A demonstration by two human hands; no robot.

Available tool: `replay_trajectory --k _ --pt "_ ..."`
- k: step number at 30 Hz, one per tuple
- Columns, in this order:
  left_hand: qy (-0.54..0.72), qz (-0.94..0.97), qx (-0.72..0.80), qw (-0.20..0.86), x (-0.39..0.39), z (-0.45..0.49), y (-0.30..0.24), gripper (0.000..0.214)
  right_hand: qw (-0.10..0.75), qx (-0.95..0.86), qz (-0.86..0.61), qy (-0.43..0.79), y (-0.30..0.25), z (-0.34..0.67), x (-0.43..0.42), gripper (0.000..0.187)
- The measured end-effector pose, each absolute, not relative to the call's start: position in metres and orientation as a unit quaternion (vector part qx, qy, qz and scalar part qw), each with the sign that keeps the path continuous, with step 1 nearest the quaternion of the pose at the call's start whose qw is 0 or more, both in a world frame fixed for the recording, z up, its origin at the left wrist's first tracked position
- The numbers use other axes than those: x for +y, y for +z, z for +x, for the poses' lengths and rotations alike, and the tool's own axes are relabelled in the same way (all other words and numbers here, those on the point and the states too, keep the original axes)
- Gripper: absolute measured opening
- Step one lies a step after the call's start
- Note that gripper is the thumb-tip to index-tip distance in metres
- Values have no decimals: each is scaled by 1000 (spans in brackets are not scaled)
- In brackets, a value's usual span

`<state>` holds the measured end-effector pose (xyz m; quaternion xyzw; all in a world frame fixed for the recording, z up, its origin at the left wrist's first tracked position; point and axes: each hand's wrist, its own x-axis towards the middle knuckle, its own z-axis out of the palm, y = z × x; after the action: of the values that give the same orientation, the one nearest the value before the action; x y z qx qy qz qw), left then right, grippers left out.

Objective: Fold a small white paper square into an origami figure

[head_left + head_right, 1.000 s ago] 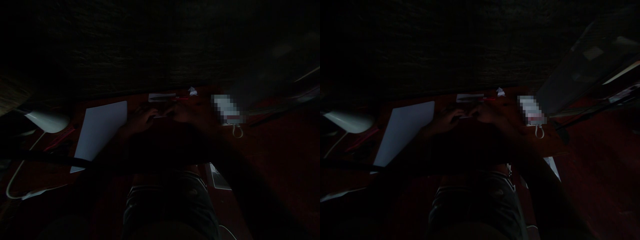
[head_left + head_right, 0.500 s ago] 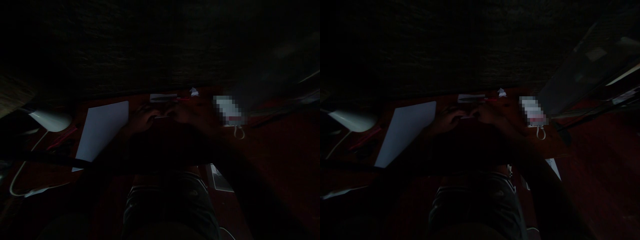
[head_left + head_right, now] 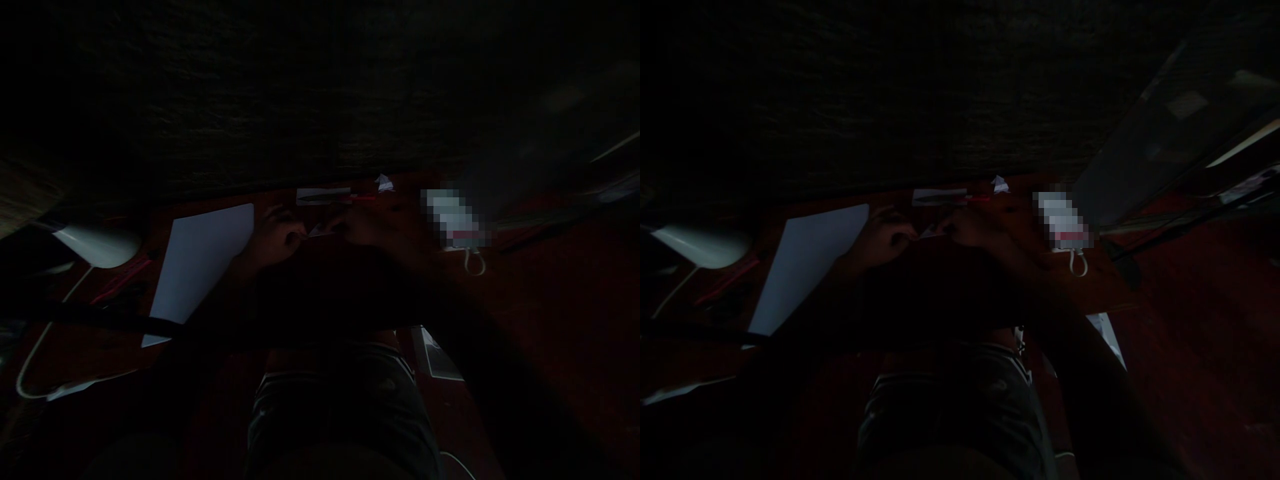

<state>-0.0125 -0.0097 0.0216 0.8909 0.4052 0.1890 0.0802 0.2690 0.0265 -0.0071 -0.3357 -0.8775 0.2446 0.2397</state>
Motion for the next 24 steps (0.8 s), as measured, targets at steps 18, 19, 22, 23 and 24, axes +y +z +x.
replay_trajectory --k 18,19,22,23,24 --pt "178 890 408 94 -3 4 1 27 225 -865 -347 285 -4 269 29 40" --pt "181 892 403 91 -4 5 1 26 222 -866 -346 285 -2 269 29 40" --pt "183 903 377 94 -5 7 4 26 221 -866 -345 286 1 270 30 40" --pt "180 907 368 96 -5 8 5 26 223 -865 -345 287 2 271 30 40" --pt "177 911 360 97 -6 9 6 26 227 -864 -346 287 2 271 30 40"
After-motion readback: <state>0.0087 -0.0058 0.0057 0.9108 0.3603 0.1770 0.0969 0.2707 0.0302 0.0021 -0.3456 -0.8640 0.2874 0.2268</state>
